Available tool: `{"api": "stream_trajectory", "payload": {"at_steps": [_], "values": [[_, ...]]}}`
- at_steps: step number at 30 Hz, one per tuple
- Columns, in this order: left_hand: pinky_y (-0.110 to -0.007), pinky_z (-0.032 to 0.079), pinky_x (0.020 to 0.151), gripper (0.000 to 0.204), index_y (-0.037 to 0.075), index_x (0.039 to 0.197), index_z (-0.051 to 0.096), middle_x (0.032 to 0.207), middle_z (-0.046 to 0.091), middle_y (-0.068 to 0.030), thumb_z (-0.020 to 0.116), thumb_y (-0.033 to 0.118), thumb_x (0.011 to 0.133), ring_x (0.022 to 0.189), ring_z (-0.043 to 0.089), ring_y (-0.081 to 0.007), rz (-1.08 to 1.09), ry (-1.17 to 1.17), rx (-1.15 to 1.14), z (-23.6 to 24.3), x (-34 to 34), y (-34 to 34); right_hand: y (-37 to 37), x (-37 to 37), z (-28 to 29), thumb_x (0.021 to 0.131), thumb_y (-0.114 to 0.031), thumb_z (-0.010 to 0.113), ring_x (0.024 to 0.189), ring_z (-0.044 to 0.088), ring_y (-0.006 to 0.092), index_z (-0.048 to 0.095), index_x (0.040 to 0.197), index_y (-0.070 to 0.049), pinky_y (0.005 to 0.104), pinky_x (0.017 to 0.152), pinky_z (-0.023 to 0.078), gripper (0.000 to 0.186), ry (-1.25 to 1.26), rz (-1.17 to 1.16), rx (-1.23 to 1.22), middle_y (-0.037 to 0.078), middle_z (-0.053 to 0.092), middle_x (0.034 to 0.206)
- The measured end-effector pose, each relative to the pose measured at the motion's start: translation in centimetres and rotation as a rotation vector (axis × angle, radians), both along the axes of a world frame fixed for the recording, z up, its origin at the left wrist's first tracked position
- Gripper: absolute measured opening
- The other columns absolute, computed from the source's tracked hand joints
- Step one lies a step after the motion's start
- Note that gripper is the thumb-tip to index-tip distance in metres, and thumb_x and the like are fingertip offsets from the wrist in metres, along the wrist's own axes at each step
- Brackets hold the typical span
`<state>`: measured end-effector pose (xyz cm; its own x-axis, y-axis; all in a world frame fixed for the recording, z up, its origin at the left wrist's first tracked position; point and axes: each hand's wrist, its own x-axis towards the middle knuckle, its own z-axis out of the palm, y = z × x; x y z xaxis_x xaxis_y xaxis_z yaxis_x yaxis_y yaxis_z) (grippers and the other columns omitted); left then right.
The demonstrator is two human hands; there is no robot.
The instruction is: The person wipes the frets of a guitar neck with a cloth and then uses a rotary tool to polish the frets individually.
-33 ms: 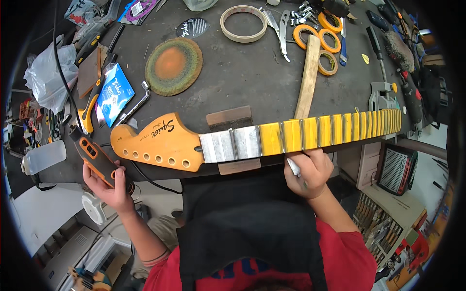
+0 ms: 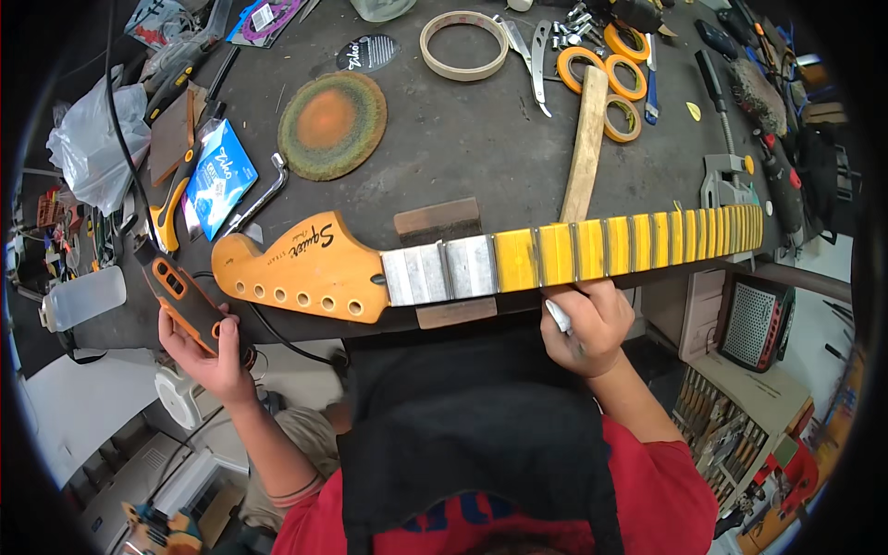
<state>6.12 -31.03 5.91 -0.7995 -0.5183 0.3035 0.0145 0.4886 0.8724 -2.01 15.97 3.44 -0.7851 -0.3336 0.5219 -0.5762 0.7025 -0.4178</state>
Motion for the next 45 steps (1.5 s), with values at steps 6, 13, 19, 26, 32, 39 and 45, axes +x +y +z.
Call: {"api": "stream_trajectory", "payload": {"at_steps": [6,13,19,26,32,39,45], "values": [[-0.040,0.058,0.111,0.084,-0.002,0.169,0.036,0.160,0.056,-0.0194,0.079,-0.005,0.097,0.126,0.069,-0.0243,0.022,0.051,0.056,-0.5,0.0,0.0,1.5,1.8,0.9,0.078,0.003,0.067,0.092,0.062,0.0318,0.063,0.119,-0.005,0.0424,0.079,0.053,0.042,-0.201,0.163,-0.341,0.018,0.062,0.107],[-0.035,0.055,0.107,0.082,-0.002,0.164,0.042,0.152,0.060,-0.0154,0.085,-0.002,0.094,0.124,0.067,-0.0205,-0.001,0.149,0.082,-0.6,-0.5,0.7,-0.3,-2.6,11.4,0.087,0.002,0.059,0.091,0.061,0.0276,0.061,0.110,-0.002,0.0397,0.082,0.052,0.024,-0.283,0.324,-0.321,0.013,0.062,0.103],[-0.034,0.055,0.105,0.082,-0.001,0.162,0.045,0.146,0.062,-0.0124,0.087,0.000,0.091,0.121,0.065,-0.0173,-0.046,0.171,0.129,-0.1,-0.3,1.0,-8.9,-15.6,14.9,0.100,-0.013,0.081,0.135,0.065,0.0359,0.063,0.146,-0.002,0.0447,0.114,0.053,0.050,-0.314,0.252,-0.035,0.018,0.066,0.144],[-0.042,0.067,0.081,0.081,-0.002,0.163,0.042,0.127,0.060,-0.0138,0.082,0.021,0.097,0.097,0.071,-0.0239,-0.327,0.334,0.805,4.0,4.0,2.4,-16.3,-4.8,14.6,0.101,-0.015,0.082,0.115,0.071,0.0375,0.066,0.139,-0.005,0.0469,0.102,0.056,0.043,-0.312,0.621,-0.104,0.019,0.071,0.128],[-0.042,0.069,0.072,0.063,-0.001,0.154,0.048,0.122,0.059,-0.0154,0.073,0.033,0.107,0.084,0.070,-0.0238,-0.387,0.366,1.056,6.6,3.3,3.4,-22.4,5.2,8.3,0.111,-0.044,0.075,0.100,0.075,0.0352,0.067,0.136,-0.001,0.0485,0.090,0.059,0.050,-0.860,0.863,-0.176,0.020,0.074,0.119],[-0.035,0.066,0.075,0.073,0.004,0.162,0.039,0.121,0.068,-0.0152,0.078,-0.001,0.101,0.087,0.075,-0.0187,-0.264,0.236,0.775,6.8,3.2,5.5,-23.7,8.3,3.7,0.114,-0.044,0.073,0.089,0.069,0.0245,0.070,0.130,0.004,0.0417,0.084,0.057,0.050,-1.216,0.773,-0.425,0.016,0.074,0.099],[-0.035,0.065,0.074,0.071,0.005,0.163,0.039,0.120,0.067,-0.0137,0.076,0.000,0.102,0.086,0.074,-0.0182,-0.131,0.217,0.606,6.9,2.4,7.6,-22.6,7.8,2.4,0.121,-0.038,0.064,0.102,0.072,0.0125,0.068,0.133,0.001,0.0317,0.092,0.060,0.041,-1.494,0.703,-0.505,0.006,0.079,0.112]]}}
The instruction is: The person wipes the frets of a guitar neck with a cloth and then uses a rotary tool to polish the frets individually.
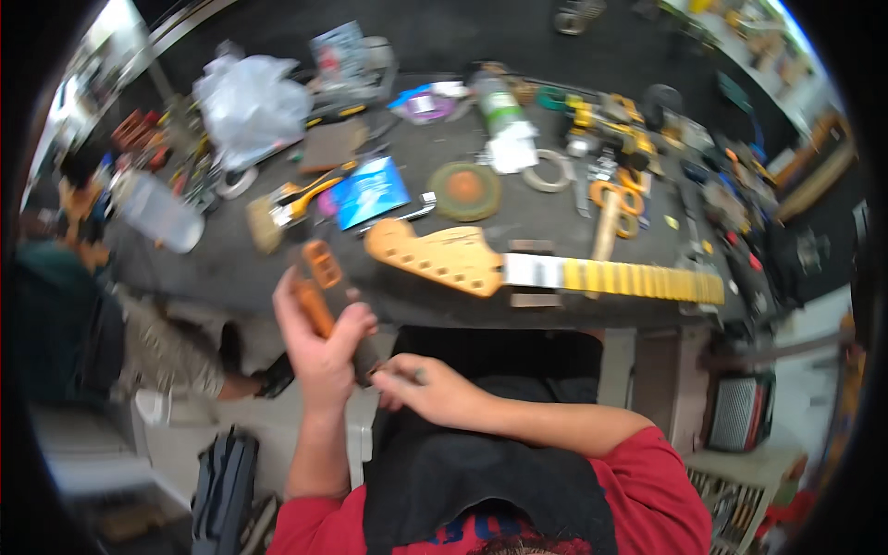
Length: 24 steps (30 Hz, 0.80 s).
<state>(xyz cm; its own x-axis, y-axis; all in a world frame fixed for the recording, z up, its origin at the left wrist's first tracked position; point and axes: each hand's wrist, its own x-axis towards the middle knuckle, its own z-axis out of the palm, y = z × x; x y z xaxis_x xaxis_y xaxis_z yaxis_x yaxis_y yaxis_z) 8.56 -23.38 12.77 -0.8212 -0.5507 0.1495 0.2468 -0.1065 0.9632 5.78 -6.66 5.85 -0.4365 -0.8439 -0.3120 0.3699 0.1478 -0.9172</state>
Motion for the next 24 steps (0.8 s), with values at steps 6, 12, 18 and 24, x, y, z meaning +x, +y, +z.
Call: {"api": "stream_trajectory", "payload": {"at_steps": [6,12,18,24], "values": [[-0.035,0.062,0.068,0.062,0.005,0.163,0.041,0.123,0.069,-0.0137,0.067,0.001,0.107,0.082,0.071,-0.0181,0.071,0.082,0.047,-1.6,0.1,-0.3,-0.2,0.3,-3.1,0.119,-0.045,0.064,0.095,0.074,0.0152,0.063,0.136,-0.003,0.0329,0.086,0.059,0.045,-0.276,0.100,-0.321,0.006,0.079,0.117],[-0.033,0.059,0.070,0.059,0.005,0.164,0.041,0.126,0.066,-0.0139,0.065,0.007,0.110,0.085,0.069,-0.0175,-0.016,0.083,-0.024,-1.3,-0.9,0.8,-0.1,0.5,-3.6,0.120,-0.032,0.061,0.087,0.074,0.0154,0.059,0.128,-0.004,0.0328,0.079,0.058,0.029,-0.233,0.068,-0.387,0.006,0.077,0.112],[-0.031,0.058,0.068,0.059,0.004,0.164,0.041,0.124,0.061,-0.0134,0.066,0.016,0.112,0.083,0.067,-0.0157,-0.106,0.119,0.128,0.1,-1.8,2.9,1.0,-0.5,-3.5,0.119,-0.025,0.062,0.083,0.073,0.0149,0.061,0.122,-0.001,0.0320,0.076,0.058,0.024,0.113,0.003,-0.353,0.009,0.074,0.105],[-0.033,0.059,0.071,0.048,0.005,0.156,0.044,0.127,0.065,-0.0127,0.066,0.012,0.114,0.088,0.069,-0.0156,0.012,0.130,-0.196,-1.1,-1.9,2.8,3.7,-1.0,-2.3,0.119,-0.024,0.061,0.083,0.076,0.0180,0.062,0.123,0.000,0.0343,0.075,0.060,0.024,-0.079,0.037,-0.371,0.010,0.076,0.105]]}}
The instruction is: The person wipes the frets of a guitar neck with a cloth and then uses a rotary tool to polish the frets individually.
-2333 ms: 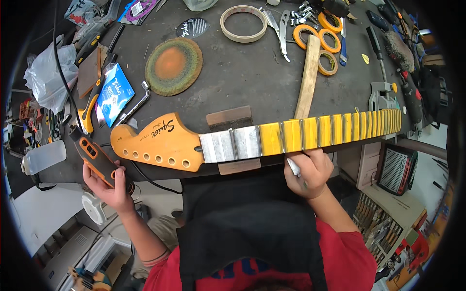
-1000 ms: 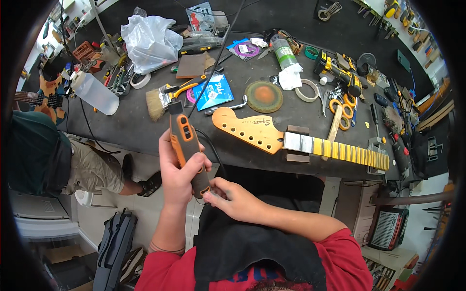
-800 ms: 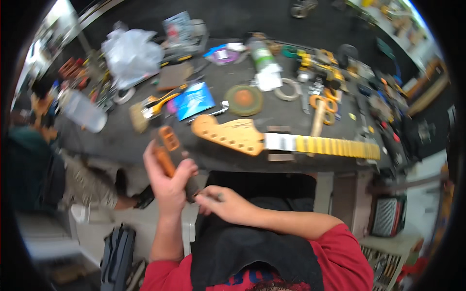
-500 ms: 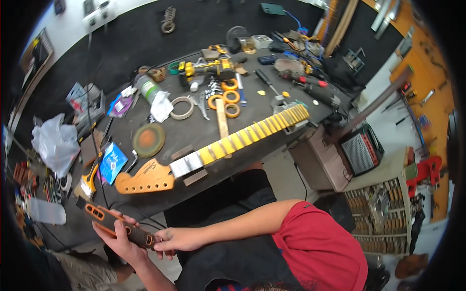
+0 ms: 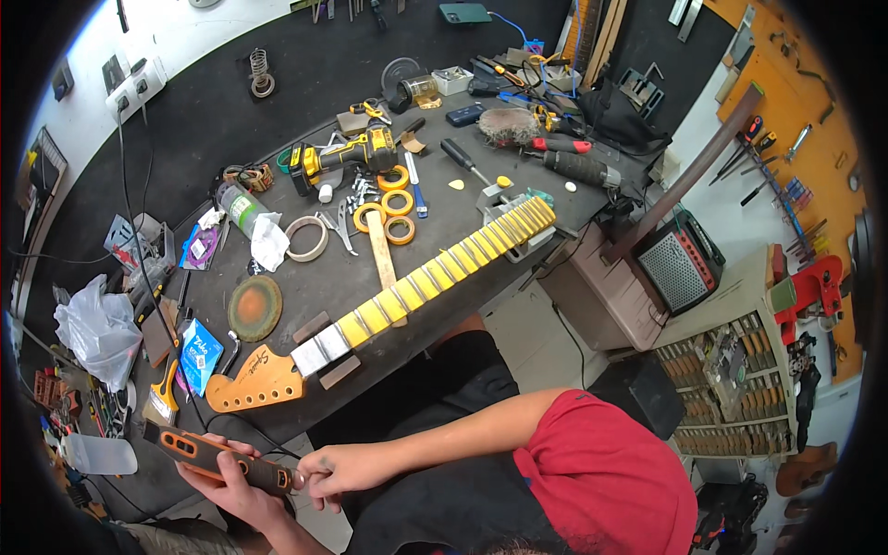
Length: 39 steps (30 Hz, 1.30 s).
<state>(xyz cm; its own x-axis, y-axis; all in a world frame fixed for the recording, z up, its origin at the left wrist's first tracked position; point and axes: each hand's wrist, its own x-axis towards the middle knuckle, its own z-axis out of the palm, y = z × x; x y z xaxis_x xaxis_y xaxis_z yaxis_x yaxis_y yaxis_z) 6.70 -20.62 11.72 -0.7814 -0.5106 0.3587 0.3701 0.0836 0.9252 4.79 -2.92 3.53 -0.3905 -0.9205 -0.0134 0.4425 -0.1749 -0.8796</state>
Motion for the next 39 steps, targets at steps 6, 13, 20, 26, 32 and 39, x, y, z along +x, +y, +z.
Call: {"api": "stream_trajectory", "payload": {"at_steps": [6,13,20,26,32,39], "values": [[-0.034,0.062,0.071,0.059,0.005,0.160,0.040,0.126,0.064,-0.0141,0.071,0.008,0.110,0.088,0.070,-0.0176,-0.078,0.012,0.020,0.2,-0.1,1.5,1.6,-1.5,1.9,0.118,-0.031,0.067,0.081,0.075,0.0168,0.067,0.116,-0.002,0.0359,0.076,0.059,0.030,0.171,-0.098,0.090,0.011,0.080,0.106],[-0.034,0.062,0.068,0.059,0.005,0.159,0.040,0.125,0.063,-0.0149,0.073,0.013,0.110,0.085,0.071,-0.0185,-0.134,-0.007,0.139,0.8,-0.2,2.2,1.8,-1.6,1.5,0.107,-0.048,0.079,0.087,0.074,0.0350,0.063,0.115,-0.005,0.0461,0.077,0.056,0.047,0.756,-0.500,0.149,0.014,0.073,0.096],[-0.030,0.060,0.067,0.048,0.003,0.155,0.044,0.125,0.063,-0.0139,0.066,0.018,0.116,0.085,0.069,-0.0162,-0.162,-0.025,0.233,0.7,-0.5,2.3,1.4,-0.8,2.0,0.111,-0.050,0.074,0.099,0.073,0.0422,0.059,0.138,-0.003,0.0489,0.088,0.059,0.055,0.685,-0.437,0.115,0.019,0.072,0.114],[-0.030,0.059,0.067,0.053,0.000,0.158,0.043,0.127,0.060,-0.0150,0.065,0.022,0.115,0.085,0.068,-0.0155,-0.271,-0.026,0.208,0.5,0.0,1.6,1.7,-1.4,3.2,0.112,-0.043,0.075,0.111,0.068,0.0278,0.059,0.142,-0.002,0.0416,0.097,0.055,0.053,0.419,-0.152,0.130,0.014,0.069,0.121],[-0.032,0.059,0.065,0.086,0.002,0.176,0.029,0.117,0.058,-0.0145,0.073,0.032,0.109,0.080,0.068,-0.0184,-0.317,-0.011,0.246,1.0,0.0,2.8,0.9,-1.2,1.9,0.109,-0.043,0.079,0.110,0.059,0.0231,0.056,0.148,0.001,0.0386,0.096,0.052,0.063,0.391,-0.179,0.021,0.011,0.055,0.128],[-0.036,0.063,0.075,0.077,0.001,0.163,0.038,0.116,0.068,-0.0183,0.075,0.037,0.106,0.087,0.073,-0.0225,-0.295,-0.085,0.147,0.5,0.4,2.1,0.1,-0.9,1.2,0.109,-0.031,0.084,0.121,0.063,0.0149,0.051,0.159,-0.001,0.0345,0.099,0.056,0.067,0.132,-0.068,-0.064,0.009,0.063,0.137]]}}
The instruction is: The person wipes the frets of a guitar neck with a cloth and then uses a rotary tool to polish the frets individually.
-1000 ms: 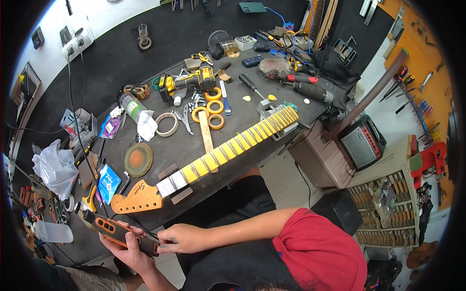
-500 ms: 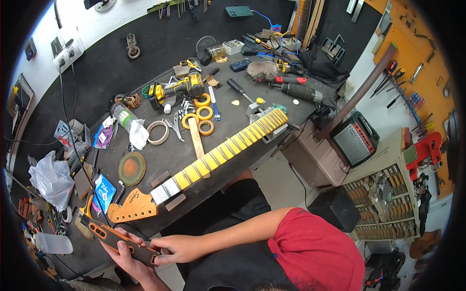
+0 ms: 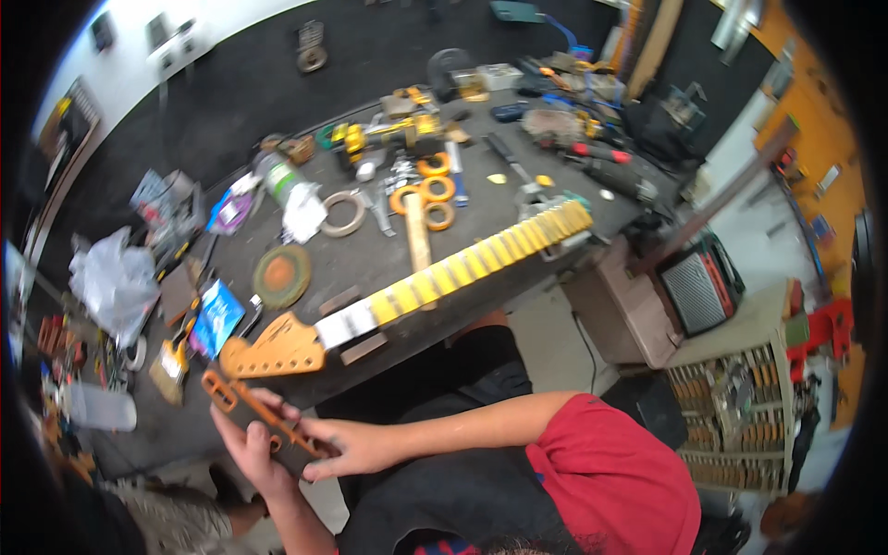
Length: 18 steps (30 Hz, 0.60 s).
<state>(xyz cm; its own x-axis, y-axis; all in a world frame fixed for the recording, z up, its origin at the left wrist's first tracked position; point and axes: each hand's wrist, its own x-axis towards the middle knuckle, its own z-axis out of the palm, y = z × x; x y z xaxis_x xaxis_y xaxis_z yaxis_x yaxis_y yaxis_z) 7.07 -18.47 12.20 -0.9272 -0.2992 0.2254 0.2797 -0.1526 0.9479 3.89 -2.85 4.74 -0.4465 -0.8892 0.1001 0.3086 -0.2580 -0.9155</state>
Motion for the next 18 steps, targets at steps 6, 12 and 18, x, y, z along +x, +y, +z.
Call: {"api": "stream_trajectory", "payload": {"at_steps": [6,12,18], "values": [[-0.039,0.066,0.087,0.069,0.003,0.152,0.044,0.118,0.072,-0.0179,0.079,0.037,0.104,0.097,0.076,-0.0246,-0.083,-0.053,0.043,0.0,0.0,0.0,0.3,0.3,-0.4,0.111,-0.026,0.081,0.152,0.052,0.0193,0.030,0.177,0.000,0.0398,0.125,0.047,0.088,0.051,-0.051,0.008,0.014,0.054,0.163],[-0.039,0.067,0.088,0.076,0.004,0.162,0.038,0.118,0.072,-0.0177,0.081,0.024,0.103,0.098,0.078,-0.0237,-0.081,-0.143,0.096,0.0,0.8,-1.2,0.3,0.1,0.9,0.116,-0.021,0.071,0.153,0.053,0.0249,0.024,0.180,-0.002,0.0413,0.123,0.050,0.081,-0.071,0.063,0.020,0.016,0.051,0.166],[-0.040,0.068,0.088,0.072,0.003,0.161,0.038,0.122,0.071,-0.0196,0.078,0.024,0.105,0.097,0.079,-0.0254,-0.106,-0.151,0.195,-1.0,1.3,-2.1,0.3,0.6,1.0,0.117,-0.021,0.069,0.158,0.050,0.0277,0.011,0.183,-0.001,0.0413,0.125,0.049,0.090,-0.076,0.026,0.091,0.018,0.046,0.172]]}}
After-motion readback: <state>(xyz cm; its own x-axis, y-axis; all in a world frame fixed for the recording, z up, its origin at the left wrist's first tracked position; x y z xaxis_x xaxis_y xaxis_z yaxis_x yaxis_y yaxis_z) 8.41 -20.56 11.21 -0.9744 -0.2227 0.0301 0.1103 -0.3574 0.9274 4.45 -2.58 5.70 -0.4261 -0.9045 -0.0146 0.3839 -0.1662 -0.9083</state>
